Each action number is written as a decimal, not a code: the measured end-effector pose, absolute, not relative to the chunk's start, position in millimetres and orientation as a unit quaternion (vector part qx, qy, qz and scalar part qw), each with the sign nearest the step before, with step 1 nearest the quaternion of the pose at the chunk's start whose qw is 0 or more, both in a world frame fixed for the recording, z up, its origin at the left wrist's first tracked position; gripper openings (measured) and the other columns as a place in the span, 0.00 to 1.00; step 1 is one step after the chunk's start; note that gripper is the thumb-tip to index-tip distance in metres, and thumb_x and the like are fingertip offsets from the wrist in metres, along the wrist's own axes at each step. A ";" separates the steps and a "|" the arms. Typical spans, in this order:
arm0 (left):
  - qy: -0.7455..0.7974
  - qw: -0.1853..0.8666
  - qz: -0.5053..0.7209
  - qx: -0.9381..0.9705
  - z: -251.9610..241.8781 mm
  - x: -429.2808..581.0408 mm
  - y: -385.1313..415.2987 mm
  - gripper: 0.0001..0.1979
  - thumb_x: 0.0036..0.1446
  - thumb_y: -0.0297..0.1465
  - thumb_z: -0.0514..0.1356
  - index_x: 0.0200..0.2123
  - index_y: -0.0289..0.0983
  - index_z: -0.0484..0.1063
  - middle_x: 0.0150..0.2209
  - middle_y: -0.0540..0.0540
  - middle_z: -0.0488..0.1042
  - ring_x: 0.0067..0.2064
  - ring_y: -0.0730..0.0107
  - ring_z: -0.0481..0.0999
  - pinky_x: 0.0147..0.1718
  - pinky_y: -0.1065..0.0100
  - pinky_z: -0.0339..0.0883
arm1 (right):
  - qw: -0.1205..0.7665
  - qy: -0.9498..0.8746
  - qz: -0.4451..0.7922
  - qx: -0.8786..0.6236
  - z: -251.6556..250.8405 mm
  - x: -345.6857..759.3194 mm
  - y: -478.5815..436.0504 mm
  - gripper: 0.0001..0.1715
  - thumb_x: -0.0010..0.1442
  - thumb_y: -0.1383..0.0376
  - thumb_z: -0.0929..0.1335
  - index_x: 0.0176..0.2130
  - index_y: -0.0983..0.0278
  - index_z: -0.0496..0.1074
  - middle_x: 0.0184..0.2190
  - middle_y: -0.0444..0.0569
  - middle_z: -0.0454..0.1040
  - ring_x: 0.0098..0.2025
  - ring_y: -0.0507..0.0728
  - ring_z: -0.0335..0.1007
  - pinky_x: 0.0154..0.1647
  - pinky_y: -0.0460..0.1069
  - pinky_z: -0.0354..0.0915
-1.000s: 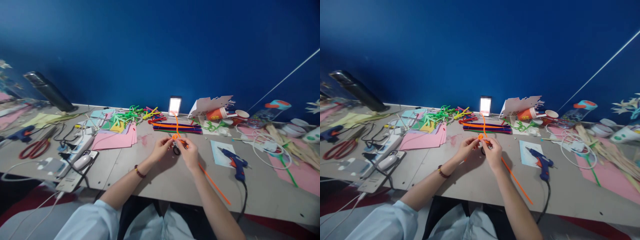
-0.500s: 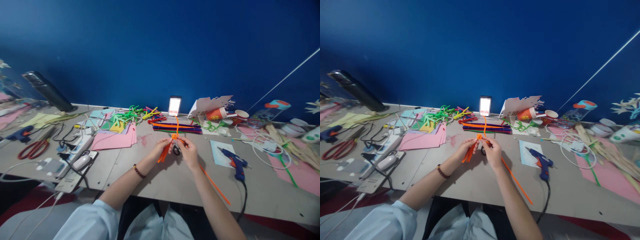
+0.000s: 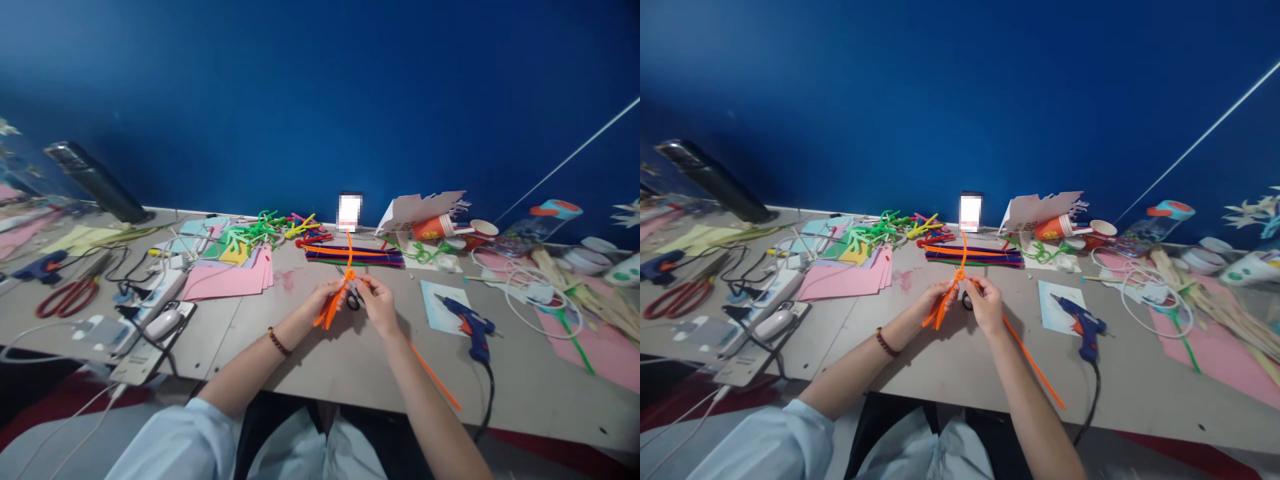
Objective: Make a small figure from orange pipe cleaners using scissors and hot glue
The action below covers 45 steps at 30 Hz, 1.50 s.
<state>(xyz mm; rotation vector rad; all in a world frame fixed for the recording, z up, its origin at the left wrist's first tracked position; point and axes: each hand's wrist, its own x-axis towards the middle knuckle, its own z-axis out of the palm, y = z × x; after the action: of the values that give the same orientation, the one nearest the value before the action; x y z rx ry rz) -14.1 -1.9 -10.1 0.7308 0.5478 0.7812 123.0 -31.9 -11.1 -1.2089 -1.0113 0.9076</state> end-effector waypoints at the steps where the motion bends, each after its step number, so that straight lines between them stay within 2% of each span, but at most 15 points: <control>1: 0.258 0.825 0.366 0.345 -9.6 -13.9 -2.2 0.12 0.49 0.35 0.64 0.23 0.32 0.69 0.17 0.52 0.62 0.17 0.81 0.59 0.16 0.77 0.53 | 0.614 -0.438 0.396 -0.523 -11.3 122.8 -31.9 0.16 0.48 0.54 0.71 0.31 0.63 0.75 0.28 0.47 0.76 0.28 0.53 0.69 0.32 0.49 0.66; 6: 0.241 0.843 0.360 0.320 -4.1 -13.3 -6.0 0.12 0.50 0.33 0.64 0.22 0.32 0.66 0.18 0.52 0.60 0.18 0.81 0.59 0.16 0.77 0.53 | 0.622 -0.430 0.409 -0.510 -9.7 121.4 -31.1 0.16 0.47 0.53 0.71 0.32 0.62 0.74 0.28 0.47 0.76 0.28 0.52 0.69 0.32 0.49 0.66; 11: 0.214 0.865 0.339 0.302 -0.7 -14.0 -7.3 0.12 0.50 0.31 0.63 0.22 0.32 0.64 0.17 0.53 0.57 0.17 0.83 0.56 0.15 0.79 0.49 | 0.613 -0.394 0.471 -0.497 -7.4 120.2 -29.5 0.19 0.44 0.54 0.73 0.35 0.62 0.74 0.24 0.43 0.74 0.24 0.50 0.65 0.26 0.46 0.62; 15: 0.204 0.874 0.326 0.297 -2.2 -15.2 -5.9 0.11 0.52 0.30 0.61 0.23 0.33 0.63 0.18 0.53 0.56 0.16 0.82 0.56 0.15 0.78 0.49 | 0.606 -0.388 0.485 -0.497 -10.5 121.0 -28.4 0.18 0.43 0.54 0.73 0.32 0.63 0.76 0.26 0.45 0.75 0.24 0.49 0.63 0.25 0.46 0.60; 23: 0.238 0.866 0.316 0.304 -1.8 -14.5 -6.6 0.13 0.53 0.34 0.61 0.23 0.33 0.65 0.17 0.53 0.58 0.15 0.82 0.56 0.14 0.77 0.49 | 0.604 -0.362 0.530 -0.473 -11.8 122.3 -27.8 0.19 0.41 0.52 0.74 0.28 0.64 0.75 0.22 0.44 0.72 0.20 0.48 0.58 0.21 0.45 0.57; 27: 0.257 0.834 0.343 0.347 0.1 -14.0 -7.5 0.13 0.51 0.38 0.62 0.24 0.33 0.68 0.16 0.51 0.61 0.16 0.79 0.59 0.14 0.75 0.52 | 0.617 -0.363 0.496 -0.491 -9.1 121.1 -28.7 0.18 0.41 0.53 0.74 0.28 0.63 0.75 0.22 0.44 0.72 0.21 0.49 0.62 0.22 0.46 0.59; 32: 0.315 0.773 0.368 0.410 2.3 -12.0 -10.6 0.18 0.45 0.42 0.66 0.30 0.32 0.71 0.18 0.51 0.66 0.18 0.78 0.64 0.17 0.74 0.58 | 0.634 -0.400 0.430 -0.503 -5.9 121.1 -31.5 0.17 0.44 0.53 0.72 0.28 0.63 0.73 0.24 0.45 0.74 0.28 0.53 0.69 0.30 0.48 0.64; 35: 0.365 0.678 0.418 0.483 1.2 -9.3 -14.1 0.17 0.45 0.41 0.67 0.31 0.33 0.72 0.22 0.50 0.69 0.21 0.78 0.65 0.22 0.74 0.60 | 0.631 -0.416 0.393 -0.524 -6.9 122.6 -32.9 0.16 0.47 0.53 0.71 0.30 0.64 0.72 0.24 0.45 0.73 0.27 0.53 0.67 0.30 0.48 0.64; 39: 0.398 0.542 0.469 0.572 -0.1 -7.2 -18.2 0.14 0.51 0.40 0.62 0.33 0.35 0.75 0.28 0.47 0.72 0.28 0.75 0.67 0.28 0.73 0.61 | 0.617 -0.448 0.343 -0.548 -8.0 123.4 -34.8 0.15 0.50 0.55 0.70 0.31 0.64 0.73 0.26 0.46 0.73 0.28 0.52 0.65 0.30 0.48 0.62; 41: 0.406 0.526 0.472 0.579 0.7 -7.1 -19.2 0.13 0.53 0.40 0.61 0.33 0.36 0.75 0.26 0.48 0.71 0.28 0.74 0.66 0.28 0.73 0.60 | 0.614 -0.463 0.334 -0.545 -7.2 122.9 -35.9 0.14 0.52 0.55 0.69 0.32 0.64 0.74 0.28 0.47 0.74 0.29 0.53 0.66 0.33 0.48 0.63; 45: 0.386 0.568 0.470 0.554 0.4 -6.4 -18.3 0.15 0.53 0.43 0.60 0.31 0.35 0.74 0.21 0.51 0.66 0.24 0.76 0.63 0.24 0.73 0.58 | 0.620 -0.475 0.342 -0.522 -4.8 121.9 -36.8 0.13 0.53 0.56 0.69 0.33 0.63 0.74 0.30 0.48 0.75 0.33 0.54 0.69 0.37 0.49 0.64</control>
<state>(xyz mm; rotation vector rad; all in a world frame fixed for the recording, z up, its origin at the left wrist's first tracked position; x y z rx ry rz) -6.4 -18.3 0.4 1.3025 0.9072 1.1052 121.9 -36.8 -4.8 -1.2013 -1.0916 0.7862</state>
